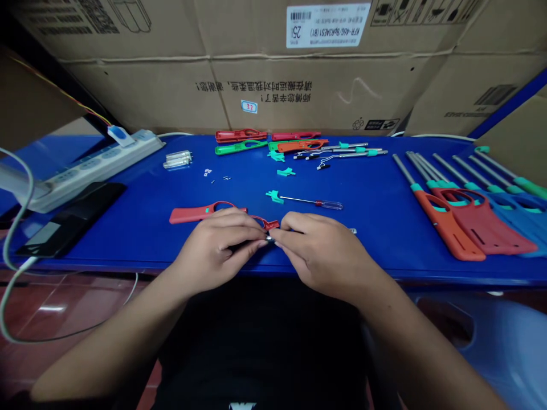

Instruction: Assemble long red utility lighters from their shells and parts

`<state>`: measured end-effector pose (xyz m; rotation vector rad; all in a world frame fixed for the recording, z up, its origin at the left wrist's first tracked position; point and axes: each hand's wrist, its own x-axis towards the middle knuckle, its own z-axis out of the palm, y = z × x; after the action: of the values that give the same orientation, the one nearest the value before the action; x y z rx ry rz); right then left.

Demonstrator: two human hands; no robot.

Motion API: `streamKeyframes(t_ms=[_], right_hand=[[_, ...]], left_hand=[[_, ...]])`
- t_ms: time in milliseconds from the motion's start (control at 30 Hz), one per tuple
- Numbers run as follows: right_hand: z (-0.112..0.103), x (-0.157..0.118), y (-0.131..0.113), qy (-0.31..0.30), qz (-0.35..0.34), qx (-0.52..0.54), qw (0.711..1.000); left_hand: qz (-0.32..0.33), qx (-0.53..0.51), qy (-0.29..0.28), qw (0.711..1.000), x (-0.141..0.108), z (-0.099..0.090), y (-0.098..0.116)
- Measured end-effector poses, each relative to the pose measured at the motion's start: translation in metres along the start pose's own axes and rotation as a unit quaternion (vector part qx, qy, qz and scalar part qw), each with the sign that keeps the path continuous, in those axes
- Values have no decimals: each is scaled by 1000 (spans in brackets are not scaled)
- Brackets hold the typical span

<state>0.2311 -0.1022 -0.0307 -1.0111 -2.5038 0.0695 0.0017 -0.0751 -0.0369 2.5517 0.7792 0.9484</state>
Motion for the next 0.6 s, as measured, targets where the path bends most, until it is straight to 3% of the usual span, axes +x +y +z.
streamKeyframes(t_ms=[167, 333, 467, 600], right_hand=[[-4, 1, -2, 32, -26, 1, 999], [-5, 2, -4, 34, -20, 17, 999], [-5, 2, -4, 14, 10, 42, 999], [-5, 2, -3, 2, 43, 96, 994]], left_hand=[[-14, -78, -3, 997, 2, -4, 0], [-34, -90, 0, 995, 4, -5, -1], [-16, -54, -1, 998, 3, -4, -1], [-6, 46, -13, 999, 1, -4, 6]])
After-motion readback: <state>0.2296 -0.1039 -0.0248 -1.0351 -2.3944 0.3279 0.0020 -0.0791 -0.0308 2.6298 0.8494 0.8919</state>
